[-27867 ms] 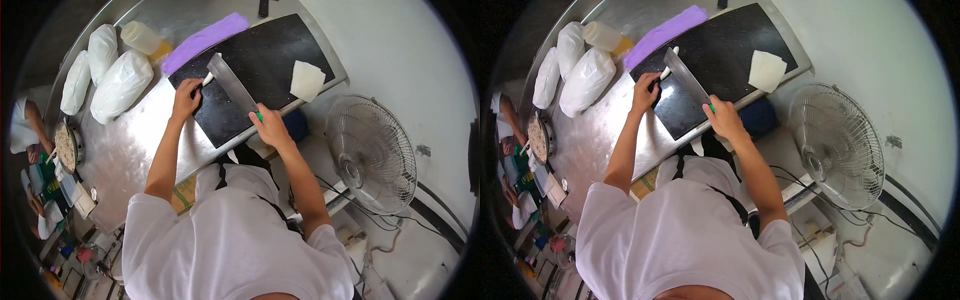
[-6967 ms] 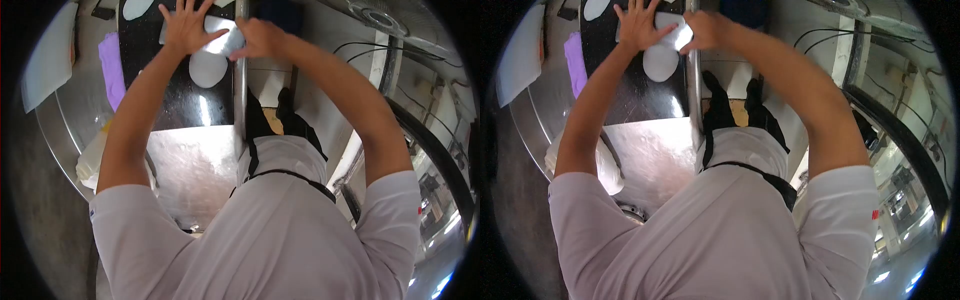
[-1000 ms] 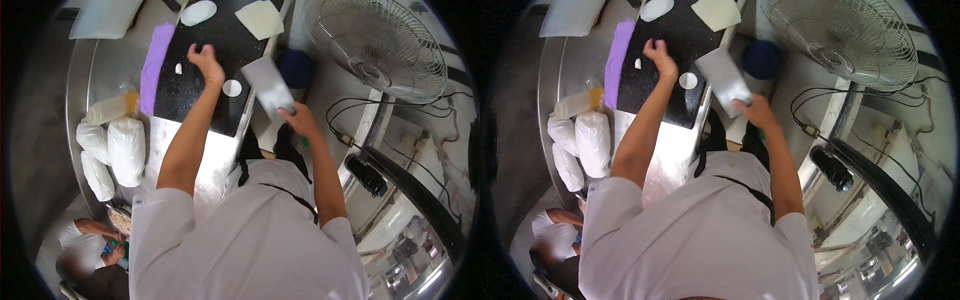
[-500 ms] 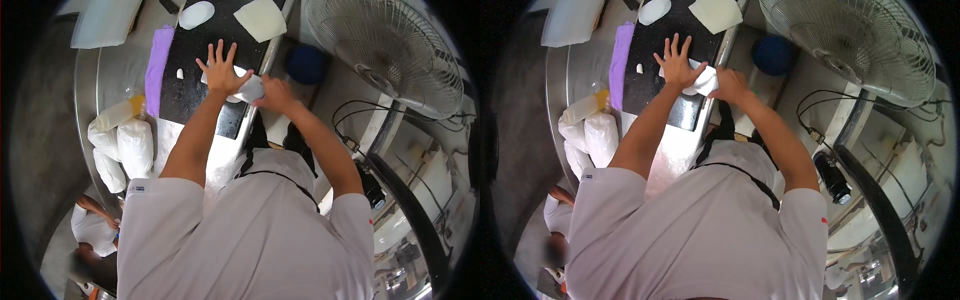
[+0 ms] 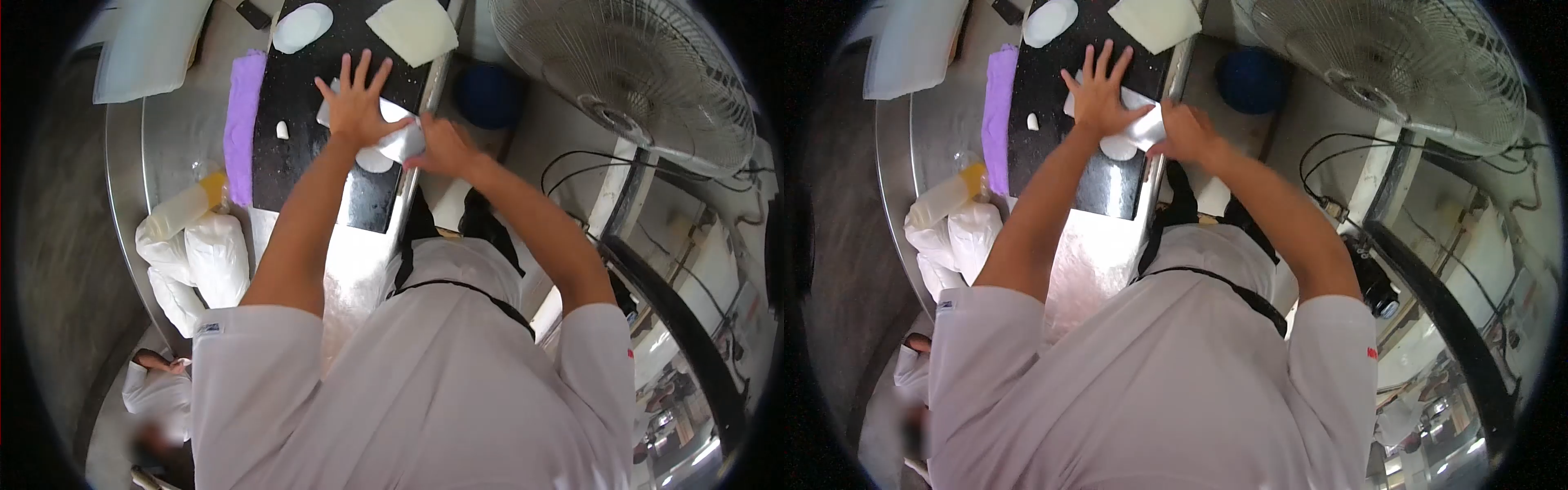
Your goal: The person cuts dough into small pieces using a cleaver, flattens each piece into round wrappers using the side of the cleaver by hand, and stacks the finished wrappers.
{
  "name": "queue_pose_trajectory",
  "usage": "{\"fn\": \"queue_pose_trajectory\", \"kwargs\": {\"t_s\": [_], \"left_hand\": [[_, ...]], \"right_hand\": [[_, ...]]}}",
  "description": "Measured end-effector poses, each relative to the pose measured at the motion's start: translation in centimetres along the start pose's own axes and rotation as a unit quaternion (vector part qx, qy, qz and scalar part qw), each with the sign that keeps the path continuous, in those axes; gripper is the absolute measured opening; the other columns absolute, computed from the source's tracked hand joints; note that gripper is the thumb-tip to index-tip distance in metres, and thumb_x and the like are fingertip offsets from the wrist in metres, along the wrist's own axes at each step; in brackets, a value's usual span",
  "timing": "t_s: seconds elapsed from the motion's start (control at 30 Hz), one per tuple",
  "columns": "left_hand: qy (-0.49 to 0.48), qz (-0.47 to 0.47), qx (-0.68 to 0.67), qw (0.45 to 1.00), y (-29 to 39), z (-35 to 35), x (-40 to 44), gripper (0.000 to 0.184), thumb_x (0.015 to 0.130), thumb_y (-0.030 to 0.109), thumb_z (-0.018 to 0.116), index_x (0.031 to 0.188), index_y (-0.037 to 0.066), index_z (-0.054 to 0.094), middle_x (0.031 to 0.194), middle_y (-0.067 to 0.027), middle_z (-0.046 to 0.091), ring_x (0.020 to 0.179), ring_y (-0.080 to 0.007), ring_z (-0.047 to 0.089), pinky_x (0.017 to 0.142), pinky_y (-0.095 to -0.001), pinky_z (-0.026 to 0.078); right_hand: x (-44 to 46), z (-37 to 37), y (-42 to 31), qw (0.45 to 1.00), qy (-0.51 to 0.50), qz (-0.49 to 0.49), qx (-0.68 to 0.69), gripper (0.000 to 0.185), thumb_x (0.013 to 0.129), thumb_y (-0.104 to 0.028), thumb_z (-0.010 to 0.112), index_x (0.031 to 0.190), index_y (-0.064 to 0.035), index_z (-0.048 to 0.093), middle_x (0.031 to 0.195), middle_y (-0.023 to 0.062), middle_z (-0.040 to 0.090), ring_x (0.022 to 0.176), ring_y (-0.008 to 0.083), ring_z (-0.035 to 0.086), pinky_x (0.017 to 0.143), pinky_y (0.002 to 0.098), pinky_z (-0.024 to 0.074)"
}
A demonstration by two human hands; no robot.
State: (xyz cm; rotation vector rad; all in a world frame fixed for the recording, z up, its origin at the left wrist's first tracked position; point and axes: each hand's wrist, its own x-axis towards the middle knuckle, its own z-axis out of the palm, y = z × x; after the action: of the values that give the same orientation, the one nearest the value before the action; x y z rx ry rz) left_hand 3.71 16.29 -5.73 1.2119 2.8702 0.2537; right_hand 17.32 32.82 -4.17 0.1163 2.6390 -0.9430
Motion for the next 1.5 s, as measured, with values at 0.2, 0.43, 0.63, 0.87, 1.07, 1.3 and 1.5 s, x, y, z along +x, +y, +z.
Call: {"fn": "queue_pose_trajectory", "kwargs": {"t_s": [0.2, 0.43, 0.63, 0.87, 1.07, 1.3, 1.5], "left_hand": [[-0.067, 0.015, 0.013, 0.998, 1.4, 0.2, -4.2, 0.118, 0.067, 0.086, 0.067, 0.165, 0.035, 0.024, 0.174, -0.0111, 0.011, 0.158, -0.0458, 0.007, 0.109, -0.0849, 0.011], [0.030, 0.023, -0.008, 0.999, -0.3, 0.9, 0.7, 0.116, 0.067, 0.084, 0.068, 0.164, 0.034, 0.027, 0.173, -0.0086, 0.015, 0.157, -0.0467, 0.012, 0.106, -0.0876, 0.011], [-0.036, 0.073, -0.017, 0.997, 0.8, 1.1, -3.9, 0.121, 0.064, 0.088, 0.067, 0.164, 0.032, 0.029, 0.174, -0.0127, 0.010, 0.158, -0.0468, 0.004, 0.109, -0.0852, 0.008], [0.013, 0.041, -0.019, 0.999, 2.2, 1.5, -0.6, 0.110, 0.069, 0.082, 0.067, 0.162, 0.032, 0.033, 0.172, -0.0067, 0.021, 0.157, -0.0432, 0.015, 0.105, -0.0873, 0.013], [0.018, 0.059, -0.024, 0.998, 1.4, 1.6, -2.8, 0.113, 0.070, 0.086, 0.064, 0.164, 0.033, 0.029, 0.173, -0.0129, 0.015, 0.157, -0.0469, 0.010, 0.106, -0.0867, 0.010], [0.035, 0.011, -0.033, 0.999, 2.7, 1.1, -0.6, 0.111, 0.070, 0.081, 0.069, 0.163, 0.033, 0.032, 0.172, -0.0121, 0.018, 0.155, -0.0532, 0.009, 0.101, -0.0905, 0.011], [0.032, -0.009, -0.015, 0.999, 1.1, 2.1, -2.8, 0.115, 0.071, 0.084, 0.066, 0.165, 0.034, 0.024, 0.173, -0.0147, 0.013, 0.154, -0.0540, 0.008, 0.104, -0.0884, 0.010]], "right_hand": [[-3.7, 3.6, 0.2, 0.995, -0.061, 0.029, 0.068, 0.089, 0.067, -0.050, 0.093, 0.121, 0.0066, 0.051, 0.098, 0.0312, 0.071, 0.095, 0.0486, 0.070, 0.085, 0.0508, 0.0567], [1.1, 1.2, 1.7, 0.999, -0.018, 0.002, 0.051, 0.091, 0.067, -0.049, 0.093, 0.123, 0.0077, 0.049, 0.099, 0.0317, 0.070, 0.097, 0.0496, 0.070, 0.085, 0.0516, 0.0563], [-4.2, 3.7, -0.6, 0.991, -0.050, 0.045, 0.120, 0.087, 0.064, -0.051, 0.094, 0.116, 0.0081, 0.056, 0.103, 0.0348, 0.069, 0.101, 0.0519, 0.068, 0.087, 0.0520, 0.0567], [-1.8, 0.8, 2.5, 0.995, -0.027, 0.032, 0.094, 0.089, 0.066, -0.055, 0.091, 0.120, 0.0054, 0.054, 0.097, 0.0307, 0.071, 0.094, 0.0510, 0.070, 0.083, 0.0545, 0.0572], [-2.9, 2.2, 1.6, 0.995, -0.053, -0.037, 0.076, 0.092, 0.065, -0.051, 0.094, 0.121, 0.0067, 0.051, 0.098, 0.0345, 0.069, 0.097, 0.0507, 0.069, 0.088, 0.0523, 0.0557], [-0.8, 0.0, 4.0, 0.996, -0.003, -0.043, 0.083, 0.085, 0.066, -0.049, 0.093, 0.119, 0.0038, 0.053, 0.098, 0.0316, 0.069, 0.097, 0.0510, 0.069, 0.086, 0.0536, 0.0552], [-0.5, -0.8, 2.1, 0.990, -0.082, -0.106, 0.042, 0.086, 0.067, -0.049, 0.092, 0.121, 0.0060, 0.054, 0.100, 0.0316, 0.069, 0.096, 0.0490, 0.069, 0.086, 0.0503, 0.0566]]}}
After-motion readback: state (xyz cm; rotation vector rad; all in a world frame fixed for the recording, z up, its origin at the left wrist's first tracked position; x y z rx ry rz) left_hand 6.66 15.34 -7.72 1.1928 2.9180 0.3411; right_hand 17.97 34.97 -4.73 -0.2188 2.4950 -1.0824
